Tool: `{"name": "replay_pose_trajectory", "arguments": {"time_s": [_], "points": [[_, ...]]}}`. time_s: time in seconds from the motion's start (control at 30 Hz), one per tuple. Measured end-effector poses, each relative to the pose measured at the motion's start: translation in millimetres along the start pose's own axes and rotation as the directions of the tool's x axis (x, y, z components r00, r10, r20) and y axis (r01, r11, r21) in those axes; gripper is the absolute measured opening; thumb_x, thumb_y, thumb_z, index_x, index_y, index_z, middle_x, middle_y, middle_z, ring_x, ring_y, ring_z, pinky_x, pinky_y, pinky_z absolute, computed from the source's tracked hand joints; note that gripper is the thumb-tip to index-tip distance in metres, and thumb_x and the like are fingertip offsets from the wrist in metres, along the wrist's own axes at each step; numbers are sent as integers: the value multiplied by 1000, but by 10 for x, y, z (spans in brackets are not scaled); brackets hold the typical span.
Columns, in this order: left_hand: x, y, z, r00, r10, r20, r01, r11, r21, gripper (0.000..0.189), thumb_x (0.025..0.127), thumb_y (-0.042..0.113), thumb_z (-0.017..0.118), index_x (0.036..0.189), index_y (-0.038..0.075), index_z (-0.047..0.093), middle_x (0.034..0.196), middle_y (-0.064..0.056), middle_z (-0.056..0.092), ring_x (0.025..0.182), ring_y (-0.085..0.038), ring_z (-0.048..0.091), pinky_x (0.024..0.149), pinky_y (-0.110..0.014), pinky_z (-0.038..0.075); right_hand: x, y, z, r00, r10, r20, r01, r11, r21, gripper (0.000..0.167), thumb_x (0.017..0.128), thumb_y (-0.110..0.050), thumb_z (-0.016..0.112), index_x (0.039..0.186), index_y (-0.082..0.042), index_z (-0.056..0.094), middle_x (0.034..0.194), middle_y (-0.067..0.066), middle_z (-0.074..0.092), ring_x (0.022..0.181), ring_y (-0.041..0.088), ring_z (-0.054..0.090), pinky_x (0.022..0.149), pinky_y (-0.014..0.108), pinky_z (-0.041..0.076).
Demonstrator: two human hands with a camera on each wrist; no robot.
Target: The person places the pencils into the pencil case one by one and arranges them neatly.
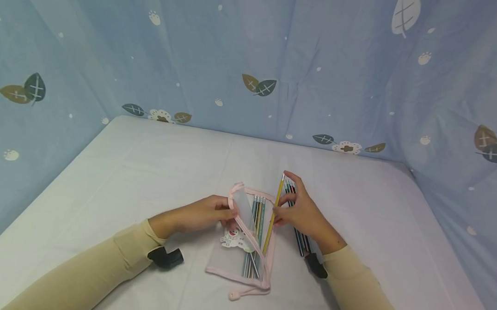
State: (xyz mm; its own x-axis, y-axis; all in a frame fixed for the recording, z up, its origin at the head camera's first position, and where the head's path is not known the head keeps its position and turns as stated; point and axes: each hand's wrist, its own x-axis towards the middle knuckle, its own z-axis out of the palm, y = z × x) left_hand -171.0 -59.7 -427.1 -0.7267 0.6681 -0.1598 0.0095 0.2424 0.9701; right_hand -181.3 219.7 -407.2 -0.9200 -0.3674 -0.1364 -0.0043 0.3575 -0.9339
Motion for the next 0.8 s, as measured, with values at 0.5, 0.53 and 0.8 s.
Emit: {"name": "replay_pose_trajectory", "arguments": {"time_s": [0.5,0.53,0.8], "points": [[-1,9,3,1000,-8,4,8,1000,-7,25,104,21,53,103,0,67,90,-3,71,84,-11,64,81,-27,53,11,53,21,997,39,62,-37,999,-36,99,88,-3,71,158,-18,3,97,18,67,75,30,73,71,40,61],[0,8,1,1000,-6,4,6,1000,-6,25,104,21,53,103,0,66,90,-3,71,84,-11,64,81,-27,53,8,52,21,997,41,68,-38,998,-44,99,88,-3,71,158,-17,3,97,18,67,75,29,72,71,39,61],[3,5,-9,1000,-5,10,5,1000,-1,27,105,22,53,103,-1,66,90,-5,71,85,-12,65,82,-27,53,3,57,39,995,50,86,-38,991,-131,95,89,-10,74,157,-13,8,96,15,74,77,25,72,72,35,59]]}}
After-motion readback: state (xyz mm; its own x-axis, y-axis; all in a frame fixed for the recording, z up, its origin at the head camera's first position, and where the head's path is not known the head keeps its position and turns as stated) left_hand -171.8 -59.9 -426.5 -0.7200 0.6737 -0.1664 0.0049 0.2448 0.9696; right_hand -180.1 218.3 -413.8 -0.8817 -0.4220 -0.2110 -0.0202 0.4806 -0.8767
